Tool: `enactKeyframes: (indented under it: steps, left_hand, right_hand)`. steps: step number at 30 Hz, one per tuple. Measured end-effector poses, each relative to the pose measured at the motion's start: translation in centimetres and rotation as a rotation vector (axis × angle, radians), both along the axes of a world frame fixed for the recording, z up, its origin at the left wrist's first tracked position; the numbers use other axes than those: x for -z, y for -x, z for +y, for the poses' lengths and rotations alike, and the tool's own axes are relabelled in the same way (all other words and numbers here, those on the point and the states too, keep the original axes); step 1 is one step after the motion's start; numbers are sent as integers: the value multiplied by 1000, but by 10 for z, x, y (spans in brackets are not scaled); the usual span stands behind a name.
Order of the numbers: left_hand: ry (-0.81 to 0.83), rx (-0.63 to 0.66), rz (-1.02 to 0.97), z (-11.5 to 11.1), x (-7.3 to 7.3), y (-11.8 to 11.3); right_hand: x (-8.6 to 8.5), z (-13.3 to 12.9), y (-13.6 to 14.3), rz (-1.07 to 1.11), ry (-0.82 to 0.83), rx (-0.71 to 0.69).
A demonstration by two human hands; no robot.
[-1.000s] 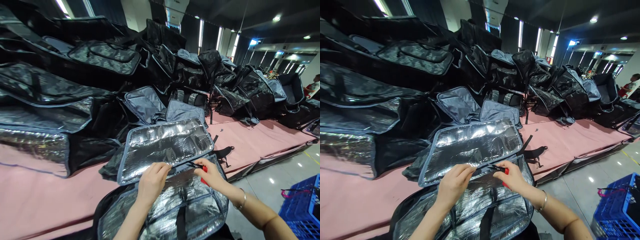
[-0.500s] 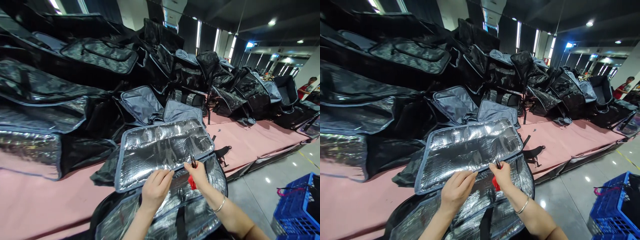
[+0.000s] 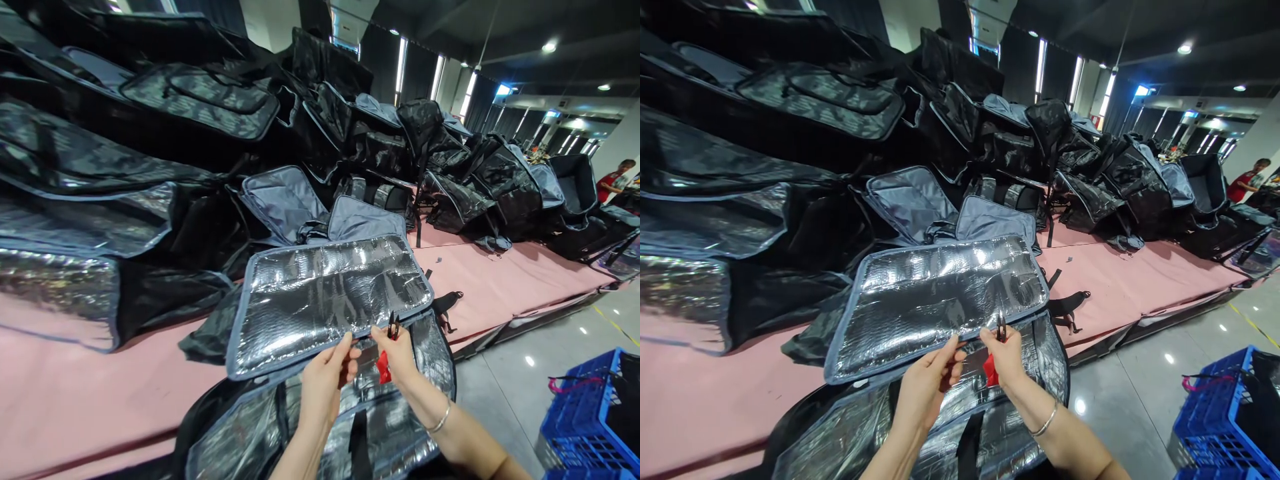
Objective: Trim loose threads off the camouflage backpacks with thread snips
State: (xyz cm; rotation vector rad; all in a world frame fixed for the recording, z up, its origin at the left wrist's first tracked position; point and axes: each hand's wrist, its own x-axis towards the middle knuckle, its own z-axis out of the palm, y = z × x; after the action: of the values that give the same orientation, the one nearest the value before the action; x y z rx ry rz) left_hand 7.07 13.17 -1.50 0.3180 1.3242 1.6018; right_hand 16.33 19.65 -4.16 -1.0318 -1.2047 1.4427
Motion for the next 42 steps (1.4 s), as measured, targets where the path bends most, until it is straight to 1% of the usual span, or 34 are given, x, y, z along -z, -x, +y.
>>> enactKeyframes:
  steps: [4, 6, 8, 11, 13, 16, 19, 25, 29, 33, 37, 39, 42]
  left_hand:
    - [-39, -98, -12, 6, 3, -4]
    - [-51, -124, -10, 7, 7, -4]
    - [-59, -139, -4, 7, 10, -3]
    - [-74, -149, 14, 6, 13, -4]
    - [-84, -153, 28, 6, 13, -5]
    - [-91, -152, 43, 6, 14, -7]
    - [-94, -149, 58, 6, 15, -7]
    - [-92, -156, 76, 6, 15, -7]
    - [-91, -157, 67, 5, 15, -7]
    - [-87, -156, 60, 5, 16, -7]
    - [-84, -150, 58, 5, 15, -6]
    - [-83, -148, 54, 5, 15, -6]
    - [-85, -153, 46, 6, 14, -7]
  right_hand:
    - [-6, -5, -6, -79, -59, -20]
    - [-11, -11, -15, -134, -99, -58]
    - [-17, -18, -26, -240, -160, -76]
    - [-23, -27, -42, -470, -338, -56]
    - [-24, -30, -47, -578, -453, -25]
    - [-24, -32, -47, -642, -521, 29]
    - [-23, -32, -44, -649, -532, 51]
    - [-23, -31, -41, -696, -595, 21]
    - [-22, -30, -41, -699, -632, 50]
    - [-10, -27, -42, -637, -592, 97]
    - [9, -28, -40, -494, -461, 190]
    - [16, -30, -37, -427, -412, 209]
    - [21, -32, -34, -427, -432, 198]
